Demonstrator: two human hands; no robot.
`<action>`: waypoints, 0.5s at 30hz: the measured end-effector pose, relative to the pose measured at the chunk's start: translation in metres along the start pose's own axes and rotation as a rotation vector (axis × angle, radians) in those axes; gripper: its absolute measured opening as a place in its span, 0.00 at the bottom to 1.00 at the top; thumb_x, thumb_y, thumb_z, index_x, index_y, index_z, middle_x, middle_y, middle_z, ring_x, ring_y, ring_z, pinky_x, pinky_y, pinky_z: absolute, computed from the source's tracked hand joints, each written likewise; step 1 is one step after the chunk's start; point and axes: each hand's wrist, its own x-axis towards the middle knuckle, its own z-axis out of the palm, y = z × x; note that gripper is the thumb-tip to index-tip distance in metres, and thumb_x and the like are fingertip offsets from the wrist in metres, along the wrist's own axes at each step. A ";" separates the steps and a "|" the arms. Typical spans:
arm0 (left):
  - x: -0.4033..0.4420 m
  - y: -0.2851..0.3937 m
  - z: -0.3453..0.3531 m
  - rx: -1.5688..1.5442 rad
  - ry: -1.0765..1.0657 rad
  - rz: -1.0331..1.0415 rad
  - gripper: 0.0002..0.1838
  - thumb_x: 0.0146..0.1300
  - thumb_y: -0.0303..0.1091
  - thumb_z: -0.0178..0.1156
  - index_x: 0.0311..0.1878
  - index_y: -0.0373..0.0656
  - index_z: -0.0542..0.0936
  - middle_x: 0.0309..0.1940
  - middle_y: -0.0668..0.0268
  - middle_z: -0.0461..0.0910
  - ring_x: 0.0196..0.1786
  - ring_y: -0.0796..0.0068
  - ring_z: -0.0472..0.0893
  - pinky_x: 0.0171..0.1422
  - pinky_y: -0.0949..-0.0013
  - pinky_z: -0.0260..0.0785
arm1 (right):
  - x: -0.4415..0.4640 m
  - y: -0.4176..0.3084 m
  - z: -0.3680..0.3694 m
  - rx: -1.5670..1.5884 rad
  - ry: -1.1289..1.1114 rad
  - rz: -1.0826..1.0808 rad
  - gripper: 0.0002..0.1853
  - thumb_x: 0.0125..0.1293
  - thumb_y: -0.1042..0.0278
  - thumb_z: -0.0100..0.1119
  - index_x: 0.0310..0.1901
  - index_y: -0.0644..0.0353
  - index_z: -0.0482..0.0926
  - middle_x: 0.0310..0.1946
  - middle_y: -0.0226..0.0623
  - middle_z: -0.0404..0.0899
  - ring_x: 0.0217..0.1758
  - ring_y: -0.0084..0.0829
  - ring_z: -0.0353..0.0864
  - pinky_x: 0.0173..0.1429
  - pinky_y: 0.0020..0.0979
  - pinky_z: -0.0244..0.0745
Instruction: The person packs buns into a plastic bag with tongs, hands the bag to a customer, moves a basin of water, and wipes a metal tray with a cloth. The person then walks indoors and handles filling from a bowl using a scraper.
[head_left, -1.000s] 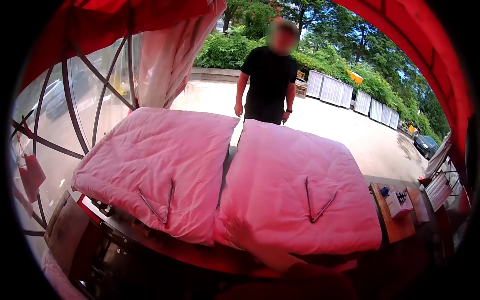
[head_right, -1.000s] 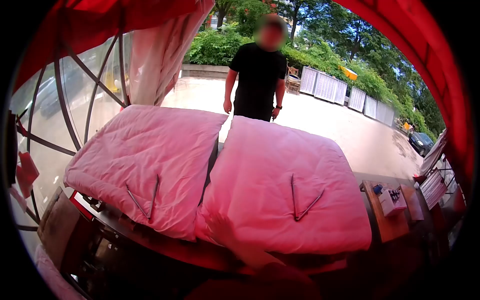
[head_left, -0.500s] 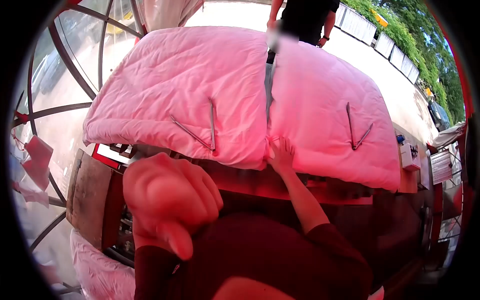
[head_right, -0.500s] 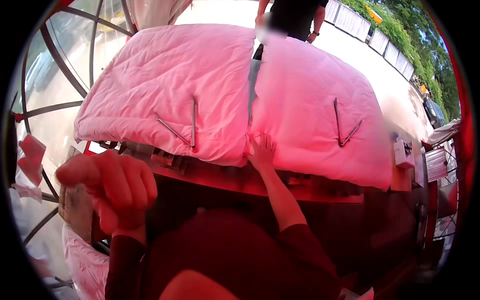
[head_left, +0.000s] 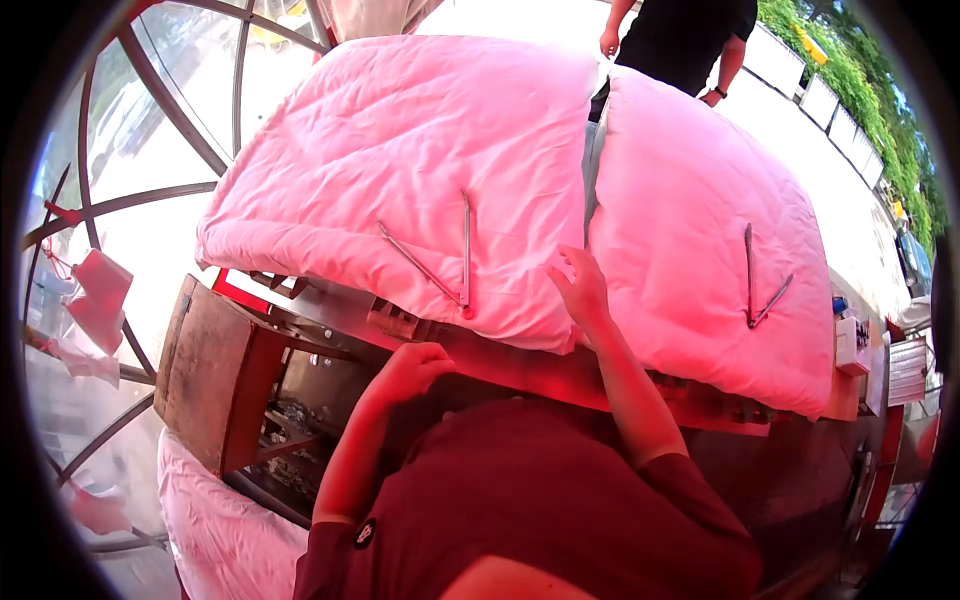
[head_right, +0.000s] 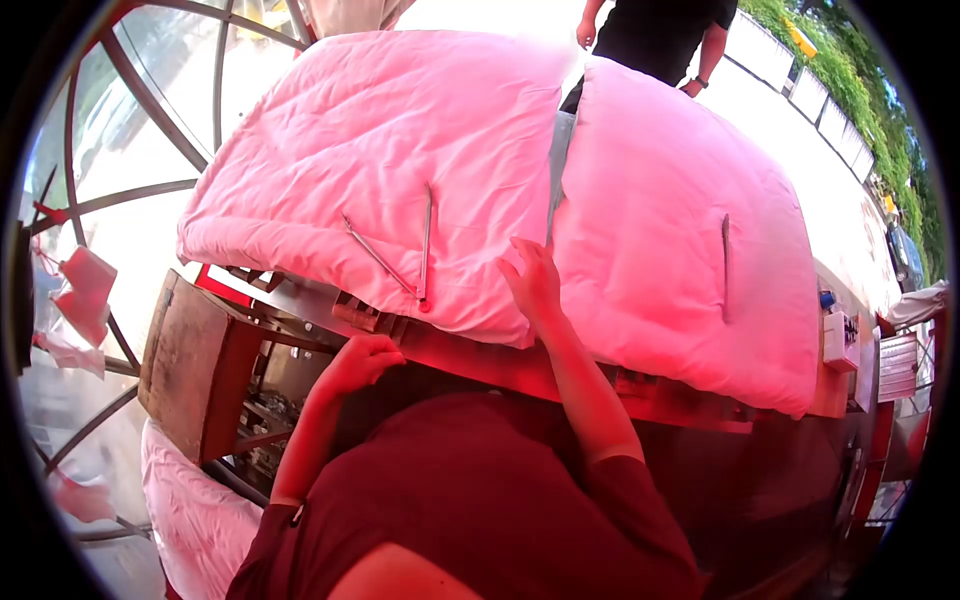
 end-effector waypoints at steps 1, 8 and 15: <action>-0.001 -0.012 0.000 -0.030 0.021 -0.041 0.09 0.61 0.35 0.60 0.31 0.39 0.80 0.14 0.73 0.70 0.15 0.85 0.67 0.20 0.76 0.56 | 0.015 -0.003 0.024 -0.002 -0.072 -0.062 0.26 0.56 0.60 0.65 0.53 0.65 0.74 0.50 0.49 0.75 0.56 0.47 0.72 0.58 0.37 0.69; -0.038 -0.108 0.019 0.040 0.303 -0.281 0.09 0.60 0.36 0.60 0.35 0.40 0.81 0.17 0.62 0.76 0.22 0.74 0.76 0.30 0.67 0.69 | 0.056 -0.033 0.171 -0.262 -0.437 -0.047 0.54 0.44 0.37 0.67 0.68 0.60 0.54 0.64 0.59 0.58 0.66 0.54 0.61 0.66 0.45 0.59; -0.141 -0.168 0.033 -0.013 0.621 -0.587 0.11 0.59 0.37 0.60 0.37 0.39 0.81 0.26 0.58 0.81 0.31 0.66 0.81 0.38 0.62 0.72 | 0.032 -0.026 0.184 -0.171 -0.465 -0.276 0.50 0.43 0.57 0.71 0.68 0.58 0.55 0.67 0.65 0.49 0.69 0.58 0.55 0.68 0.47 0.57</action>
